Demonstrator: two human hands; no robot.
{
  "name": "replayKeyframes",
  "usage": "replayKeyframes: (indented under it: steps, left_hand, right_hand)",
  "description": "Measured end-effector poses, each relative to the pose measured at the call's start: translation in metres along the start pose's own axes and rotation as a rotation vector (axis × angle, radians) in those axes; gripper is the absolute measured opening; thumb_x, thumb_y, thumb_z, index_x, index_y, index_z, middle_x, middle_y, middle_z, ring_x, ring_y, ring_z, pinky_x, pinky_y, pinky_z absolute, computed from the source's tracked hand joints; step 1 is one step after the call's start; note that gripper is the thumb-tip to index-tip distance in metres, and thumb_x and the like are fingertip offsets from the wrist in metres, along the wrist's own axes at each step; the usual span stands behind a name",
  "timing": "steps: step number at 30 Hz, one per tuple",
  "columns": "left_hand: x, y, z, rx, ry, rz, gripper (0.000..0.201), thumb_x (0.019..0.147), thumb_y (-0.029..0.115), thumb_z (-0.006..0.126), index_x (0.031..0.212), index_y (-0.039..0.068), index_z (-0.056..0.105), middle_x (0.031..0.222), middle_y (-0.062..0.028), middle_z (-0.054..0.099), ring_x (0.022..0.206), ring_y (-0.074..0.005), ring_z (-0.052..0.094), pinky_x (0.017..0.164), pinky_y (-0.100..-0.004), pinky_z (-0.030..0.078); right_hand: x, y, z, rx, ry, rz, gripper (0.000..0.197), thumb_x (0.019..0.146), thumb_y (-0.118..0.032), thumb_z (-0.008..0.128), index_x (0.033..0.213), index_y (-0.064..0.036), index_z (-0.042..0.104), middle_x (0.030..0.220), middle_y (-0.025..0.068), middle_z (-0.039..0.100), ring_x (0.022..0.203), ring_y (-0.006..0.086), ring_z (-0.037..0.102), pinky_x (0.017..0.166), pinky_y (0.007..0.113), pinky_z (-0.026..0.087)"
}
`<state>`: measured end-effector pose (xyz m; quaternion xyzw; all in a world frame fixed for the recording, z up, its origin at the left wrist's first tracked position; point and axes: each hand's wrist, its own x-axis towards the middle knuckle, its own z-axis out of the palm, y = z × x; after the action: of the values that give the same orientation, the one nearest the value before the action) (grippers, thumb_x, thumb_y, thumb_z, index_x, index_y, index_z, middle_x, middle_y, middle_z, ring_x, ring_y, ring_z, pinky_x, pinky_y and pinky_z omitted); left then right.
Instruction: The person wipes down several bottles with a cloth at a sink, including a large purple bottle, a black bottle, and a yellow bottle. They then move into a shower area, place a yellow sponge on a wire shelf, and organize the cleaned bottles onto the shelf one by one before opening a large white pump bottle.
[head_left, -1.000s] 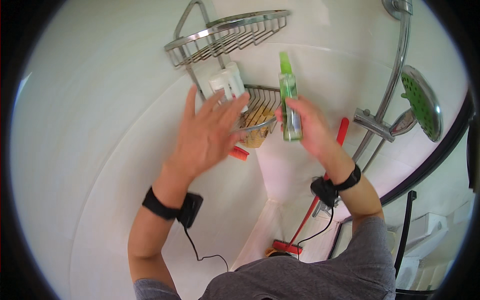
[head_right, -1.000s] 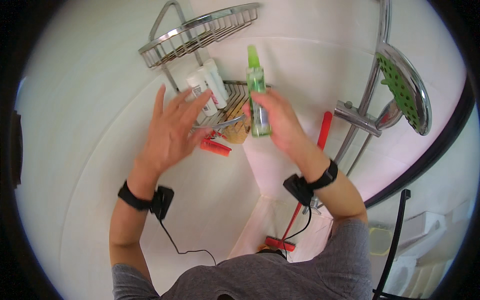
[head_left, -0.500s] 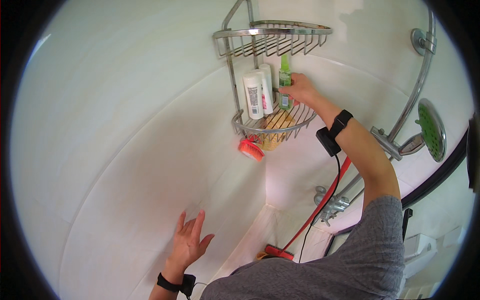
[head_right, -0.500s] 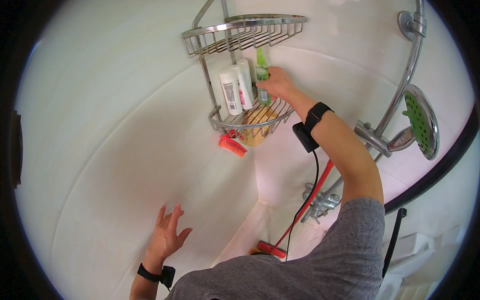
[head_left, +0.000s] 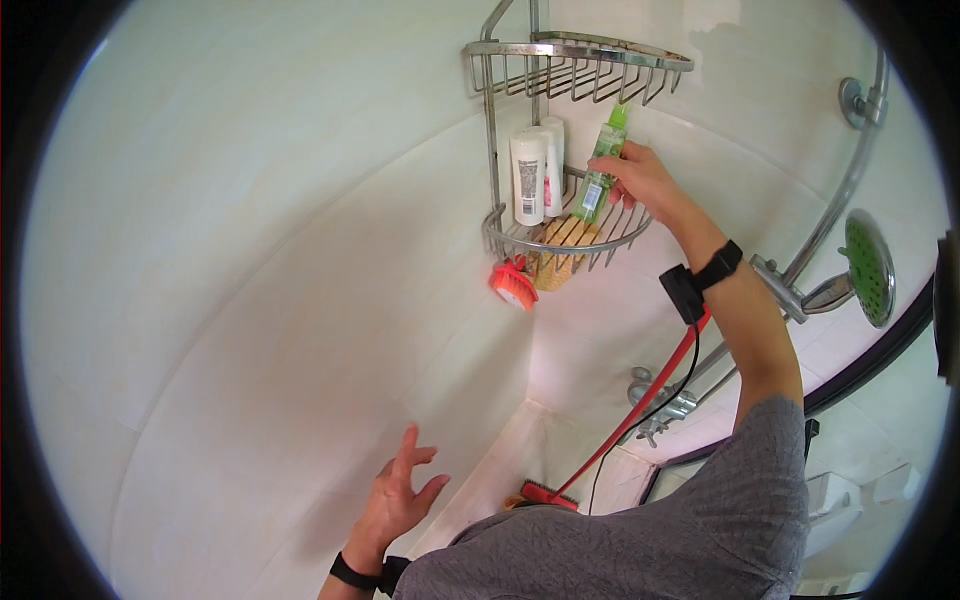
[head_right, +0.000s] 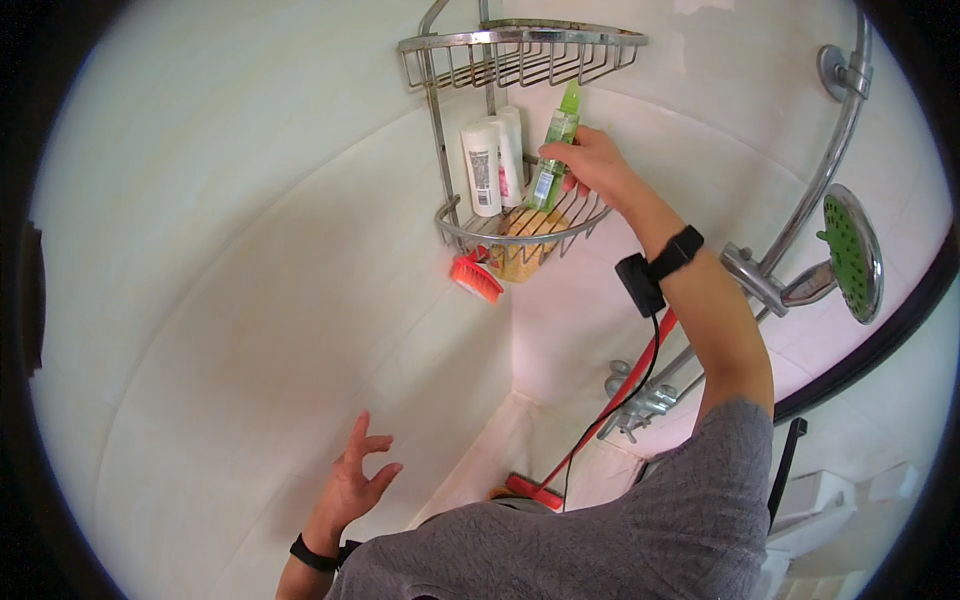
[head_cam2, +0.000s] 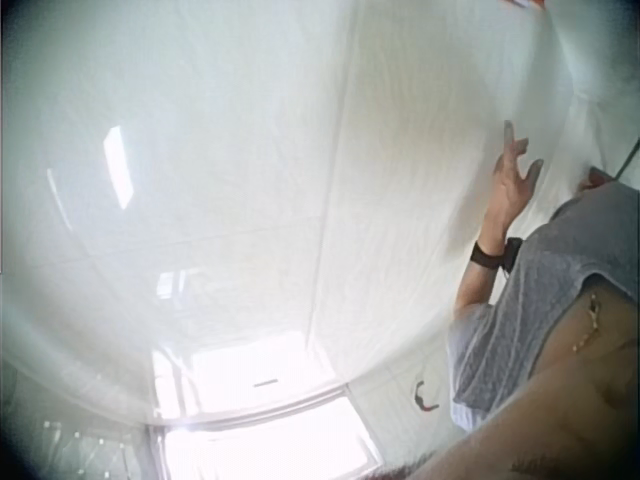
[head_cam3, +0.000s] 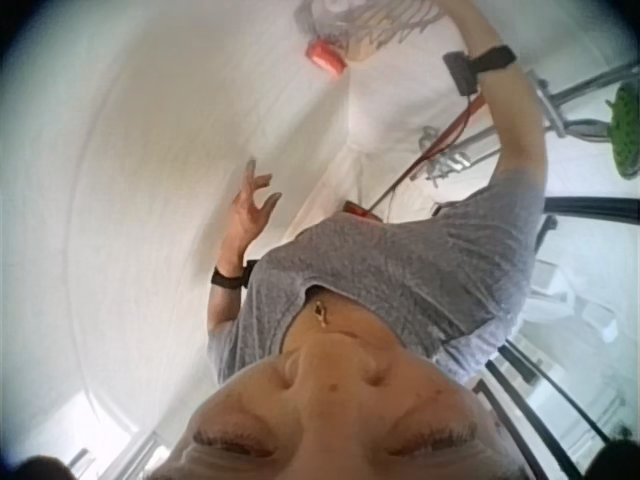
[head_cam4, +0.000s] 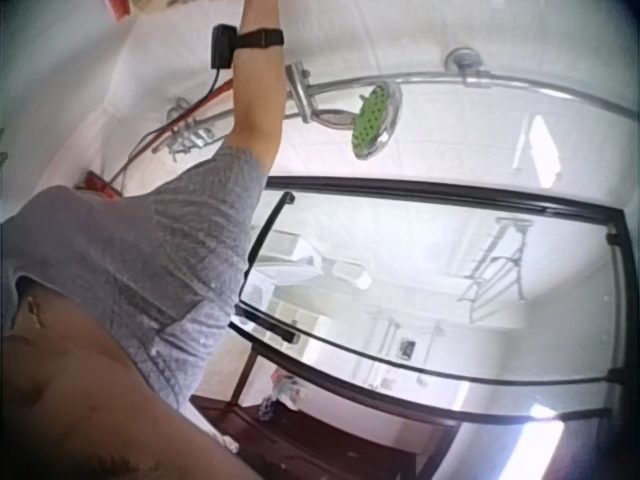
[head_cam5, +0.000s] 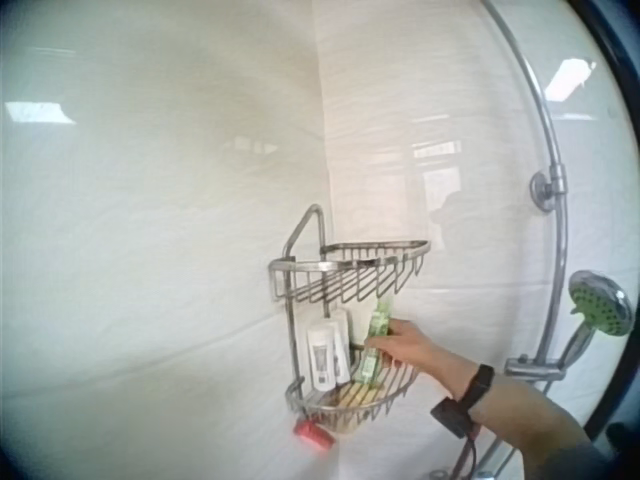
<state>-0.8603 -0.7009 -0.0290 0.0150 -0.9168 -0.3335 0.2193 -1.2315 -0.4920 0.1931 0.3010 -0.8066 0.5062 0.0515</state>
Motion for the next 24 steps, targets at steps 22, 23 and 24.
replayKeyframes:
  steps: [22, 23, 24]
  left_hand:
    - [0.112, 0.079, 0.008, -1.541, -0.163, 0.006, 0.038, 0.086, 0.016, 0.056, 0.117, 0.004, 0.038, 0.097, -0.01, 0.055, 0.086, -0.0188, 0.056, 0.076, -0.0364, 0.047]
    - [0.111, 0.078, 0.006, -1.775, -0.291, 0.01, 0.037, 0.089, 0.021, 0.052, 0.119, 0.005, 0.038, 0.099, -0.0096, 0.055, 0.086, -0.0201, 0.056, 0.075, -0.038, 0.047]
    - [0.11, 0.077, 0.005, -1.773, -0.281, 0.014, 0.037, 0.089, 0.021, 0.052, 0.119, 0.005, 0.038, 0.099, -0.0096, 0.055, 0.086, -0.0201, 0.056, 0.075, -0.038, 0.047]
  right_hand:
    - [-0.167, -0.033, 0.095, 0.666, -0.486, -0.19, 0.041, 0.082, -0.016, 0.066, 0.114, -0.0046, 0.044, 0.088, 0.0016, 0.057, 0.072, 0.0071, 0.056, 0.054, 0.02, 0.045]
    - [-0.166, -0.03, 0.098, 0.629, -0.509, -0.266, 0.037, 0.082, -0.015, 0.065, 0.112, -0.0043, 0.047, 0.089, 0.0016, 0.057, 0.074, 0.0069, 0.056, 0.057, 0.02, 0.045]
    - [-0.165, -0.029, 0.101, 0.593, -0.53, -0.342, 0.033, 0.082, -0.015, 0.065, 0.109, -0.004, 0.05, 0.09, 0.0015, 0.057, 0.076, 0.0068, 0.056, 0.059, 0.021, 0.045]
